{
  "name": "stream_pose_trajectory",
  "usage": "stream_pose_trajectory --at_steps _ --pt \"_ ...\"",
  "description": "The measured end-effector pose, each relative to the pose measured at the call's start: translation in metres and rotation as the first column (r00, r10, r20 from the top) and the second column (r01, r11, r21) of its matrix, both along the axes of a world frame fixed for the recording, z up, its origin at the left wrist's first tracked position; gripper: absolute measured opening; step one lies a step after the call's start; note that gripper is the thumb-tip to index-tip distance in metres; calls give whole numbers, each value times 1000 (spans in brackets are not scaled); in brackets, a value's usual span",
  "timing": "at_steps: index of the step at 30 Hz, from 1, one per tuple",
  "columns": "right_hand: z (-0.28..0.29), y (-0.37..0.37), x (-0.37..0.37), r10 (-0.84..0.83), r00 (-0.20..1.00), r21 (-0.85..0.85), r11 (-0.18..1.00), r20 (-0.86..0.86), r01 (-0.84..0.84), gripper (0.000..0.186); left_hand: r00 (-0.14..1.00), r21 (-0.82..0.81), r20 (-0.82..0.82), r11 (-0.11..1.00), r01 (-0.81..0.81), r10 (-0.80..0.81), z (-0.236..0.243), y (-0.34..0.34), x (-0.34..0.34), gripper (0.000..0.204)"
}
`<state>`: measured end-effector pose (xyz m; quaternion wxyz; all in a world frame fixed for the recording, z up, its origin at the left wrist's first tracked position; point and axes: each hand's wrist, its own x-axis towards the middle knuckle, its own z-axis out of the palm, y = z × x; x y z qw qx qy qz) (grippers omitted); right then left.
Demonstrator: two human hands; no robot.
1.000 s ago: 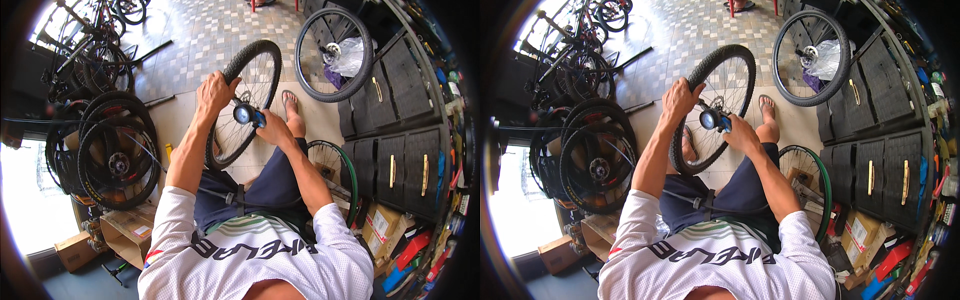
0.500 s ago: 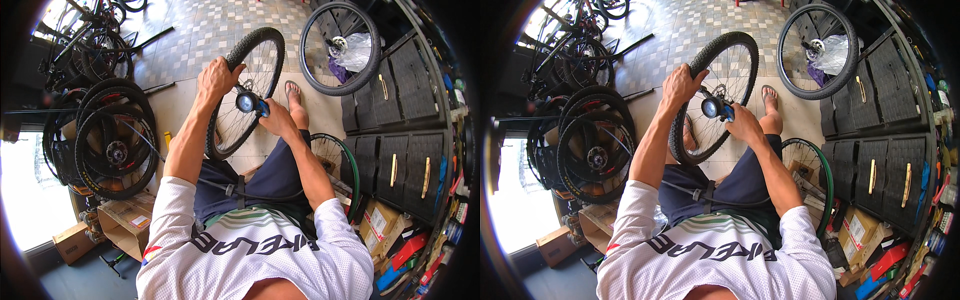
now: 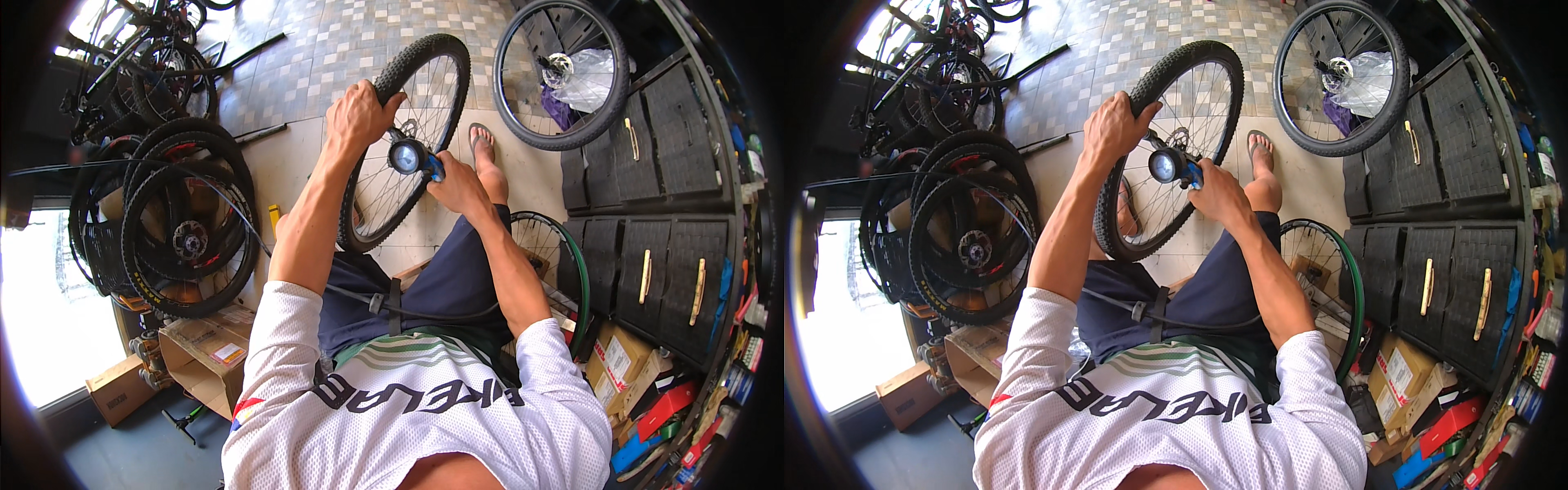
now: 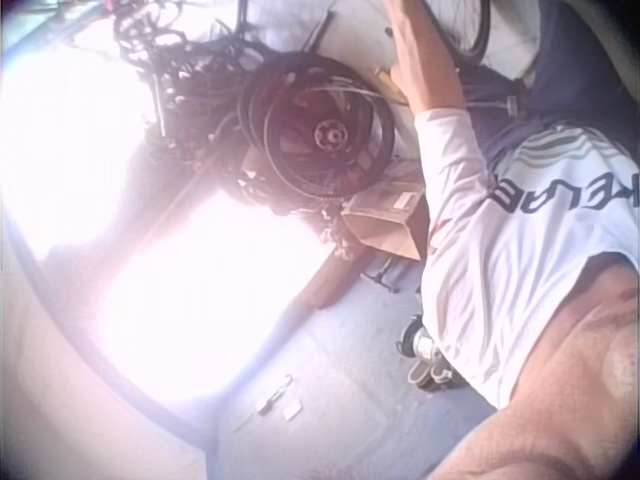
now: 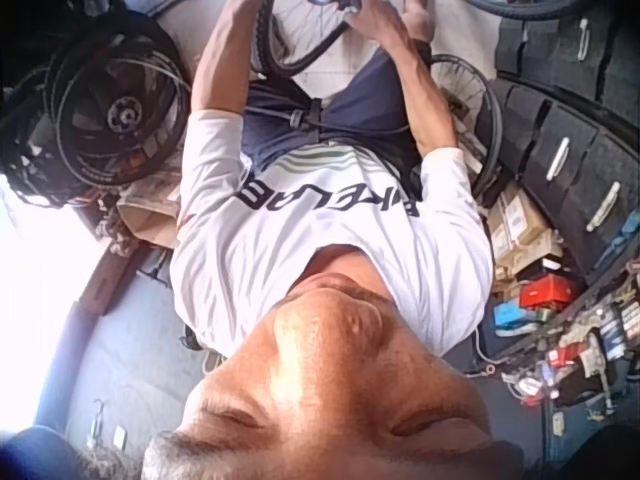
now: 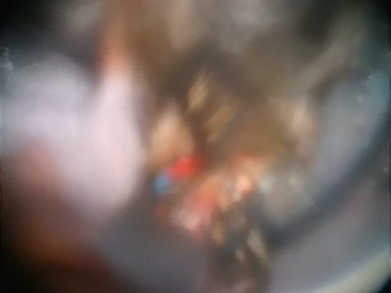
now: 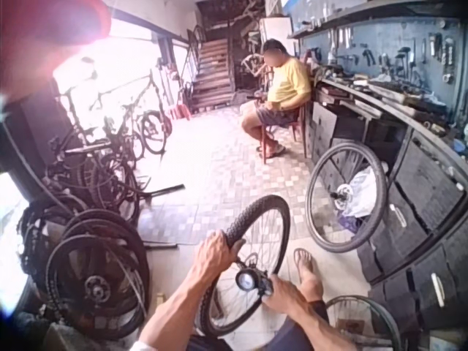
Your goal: The person installs a bicycle tire onto a wheel rim. They pour tubeless sealant into the tire, mount the tire onto the rim, and then inflate it using a floor pump.
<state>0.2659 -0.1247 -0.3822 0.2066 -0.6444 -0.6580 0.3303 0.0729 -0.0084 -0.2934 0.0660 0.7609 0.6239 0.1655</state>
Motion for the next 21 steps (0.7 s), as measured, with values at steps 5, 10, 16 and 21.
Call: stream_pose_trajectory --at_steps 5,10,16,21 --pt "4 0 0 -2 1000 -17 1000 -2 2 49 1000 -16 -1 1000 -2 2 4 0 2 68" --pt "4 -1 1 -7 1000 3 1000 -11 7 48 1000 -23 -6 1000 -9 9 5 0 5 67" --pt "3 0 3 -11 1000 -14 1000 -17 11 49 1000 -30 -20 999 -20 19 9 -2 8 66" --pt "0 1 5 0 999 30 1000 -43 1 51 999 -51 -34 998 -33 31 12 -4 10 64"
